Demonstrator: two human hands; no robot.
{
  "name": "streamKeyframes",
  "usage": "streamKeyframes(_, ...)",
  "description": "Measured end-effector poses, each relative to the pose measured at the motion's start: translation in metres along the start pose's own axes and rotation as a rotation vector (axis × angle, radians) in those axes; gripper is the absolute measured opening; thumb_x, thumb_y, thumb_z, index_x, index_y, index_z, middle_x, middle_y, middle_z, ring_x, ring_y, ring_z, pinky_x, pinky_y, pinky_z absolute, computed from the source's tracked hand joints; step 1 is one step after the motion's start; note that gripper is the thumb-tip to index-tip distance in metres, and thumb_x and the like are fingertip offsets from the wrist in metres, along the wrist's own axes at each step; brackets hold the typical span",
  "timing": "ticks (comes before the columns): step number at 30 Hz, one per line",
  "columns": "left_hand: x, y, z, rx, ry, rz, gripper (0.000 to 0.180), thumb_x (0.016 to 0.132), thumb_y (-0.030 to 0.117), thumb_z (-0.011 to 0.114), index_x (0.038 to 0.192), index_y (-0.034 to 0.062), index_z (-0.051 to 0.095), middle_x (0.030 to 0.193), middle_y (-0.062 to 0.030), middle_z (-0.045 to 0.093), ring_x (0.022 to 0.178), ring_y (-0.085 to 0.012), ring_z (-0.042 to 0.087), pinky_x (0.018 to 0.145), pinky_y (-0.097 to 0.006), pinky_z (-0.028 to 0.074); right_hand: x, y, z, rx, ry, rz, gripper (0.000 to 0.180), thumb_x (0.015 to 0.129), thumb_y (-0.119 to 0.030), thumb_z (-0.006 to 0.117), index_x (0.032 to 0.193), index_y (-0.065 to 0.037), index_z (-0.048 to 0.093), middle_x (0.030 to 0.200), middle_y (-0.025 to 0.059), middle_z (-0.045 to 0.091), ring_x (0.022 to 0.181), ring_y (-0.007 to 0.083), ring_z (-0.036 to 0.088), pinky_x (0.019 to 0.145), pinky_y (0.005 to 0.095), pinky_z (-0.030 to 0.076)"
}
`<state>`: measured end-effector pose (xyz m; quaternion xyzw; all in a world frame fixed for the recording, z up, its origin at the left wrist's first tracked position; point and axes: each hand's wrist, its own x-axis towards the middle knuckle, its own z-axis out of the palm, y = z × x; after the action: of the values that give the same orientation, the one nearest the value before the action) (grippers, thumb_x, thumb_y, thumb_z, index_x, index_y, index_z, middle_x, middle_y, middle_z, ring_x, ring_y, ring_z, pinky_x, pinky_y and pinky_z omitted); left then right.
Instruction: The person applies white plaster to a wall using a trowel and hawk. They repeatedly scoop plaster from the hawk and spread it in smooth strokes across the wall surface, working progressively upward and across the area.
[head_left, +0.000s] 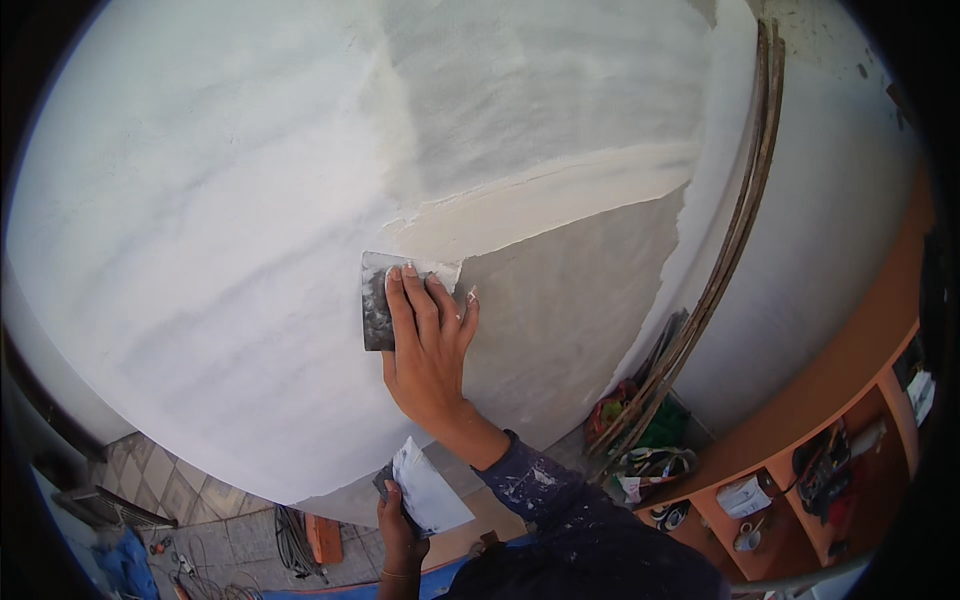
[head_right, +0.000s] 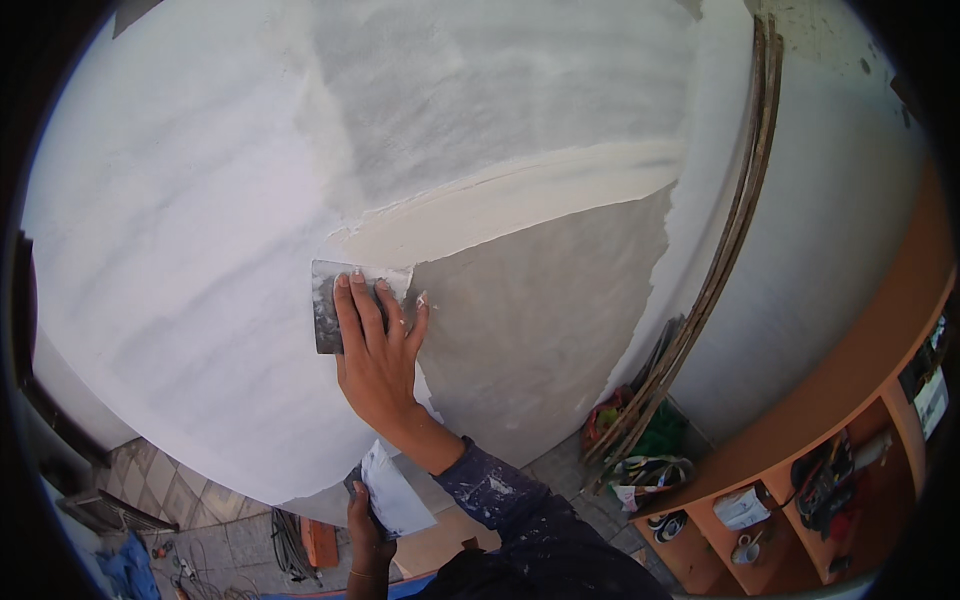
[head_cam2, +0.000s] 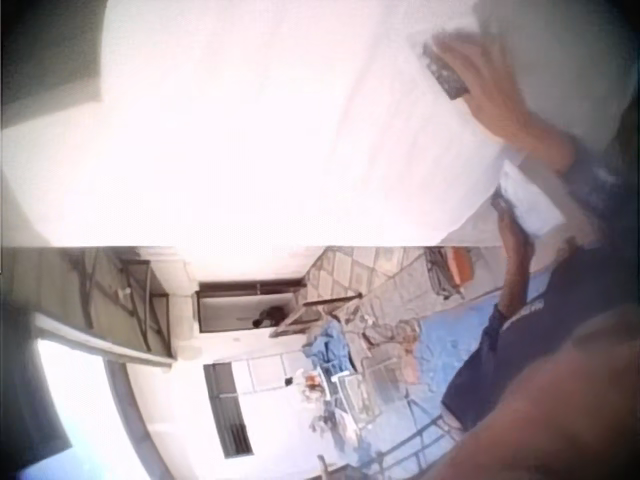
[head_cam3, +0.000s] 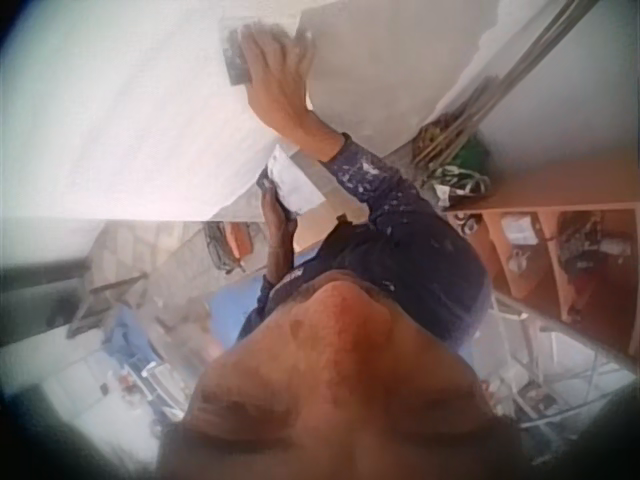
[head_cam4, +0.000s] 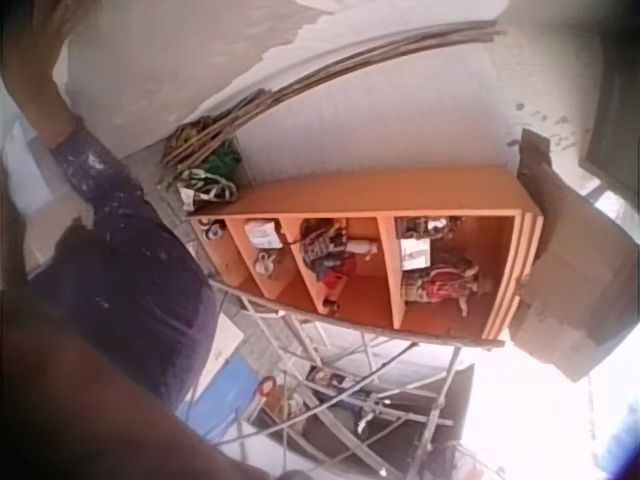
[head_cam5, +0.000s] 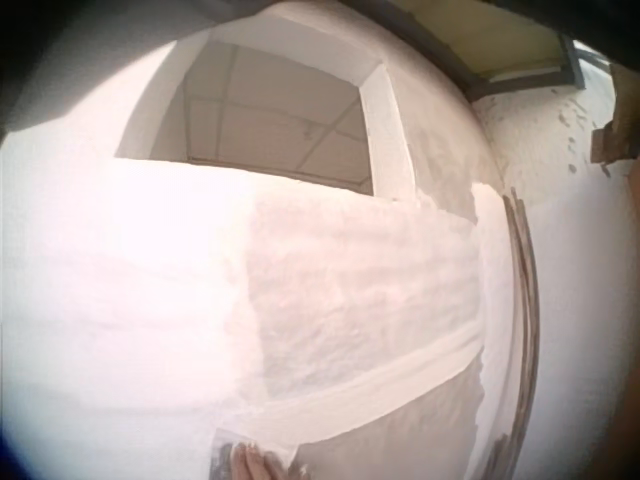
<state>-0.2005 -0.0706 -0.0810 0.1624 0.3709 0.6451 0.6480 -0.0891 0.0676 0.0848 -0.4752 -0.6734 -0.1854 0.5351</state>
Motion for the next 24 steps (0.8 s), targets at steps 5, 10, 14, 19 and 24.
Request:
streamKeyframes(5,0.008,0.011,0.034,-0.205,-0.173,-0.298,0.038,0.103,0.032,0.043,0.127,0.0039,0.052,0.112,-0.0102,0.064,0.097,-0.0219,0.065,0.083,-0.035,0.055,-0.049,0.055,-0.091,0.358,-0.524,-0.378,0.073,0.081,0.004,0.058,0.145,-0.029,0.044,0.148,0.0031,0.040,0.133,0.0331,0.038,0.112,0.0650,0.021)
streamKeyframes(10,0.012,-0.008,0.085,-0.425,-0.598,-0.435,0.040,0.104,0.035,0.040,0.128,0.0047,0.051,0.112,-0.0124,0.065,0.097,-0.0251,0.067,0.081,-0.039,0.057,-0.094,0.094,-0.148,0.792,-0.580,-0.620,0.068,0.082,-0.001,0.062,0.140,-0.034,0.048,0.148,0.0006,0.041,0.139,0.0321,0.034,0.115,0.0654,0.018)
streamKeyframes(14,0.008,-0.024,0.117,-0.104,-0.477,-0.303,0.039,0.103,0.038,0.040,0.126,0.0088,0.053,0.104,-0.0100,0.064,0.090,-0.0198,0.066,0.075,-0.035,0.058,-0.105,0.160,-0.171,0.419,-0.594,-0.466,0.067,0.082,-0.002,0.062,0.141,-0.031,0.047,0.147,0.0013,0.041,0.139,0.0305,0.034,0.116,0.0610,0.021)
streamKeyframes(19,0.013,-0.031,0.126,-0.009,-0.503,-0.173,0.043,0.101,0.040,0.047,0.131,0.0096,0.050,0.103,-0.0057,0.063,0.092,-0.0183,0.065,0.079,-0.036,0.056,-0.084,0.292,-0.183,0.035,-0.651,-0.135,0.067,0.080,0.005,0.058,0.141,-0.020,0.047,0.143,0.0067,0.044,0.134,0.0288,0.040,0.111,0.0455,0.034)
streamKeyframes(24,-0.002,-0.076,0.147,0.033,-0.270,-0.196,0.042,0.101,0.038,0.048,0.133,0.0123,0.049,0.109,-0.0014,0.064,0.094,-0.0162,0.064,0.083,-0.032,0.053,0.028,0.436,-0.212,0.094,0.114,0.406,0.038,0.099,-0.011,0.047,0.137,-0.006,0.051,0.130,0.0157,0.057,0.115,0.0271,0.058,0.098,0.0327,0.044)
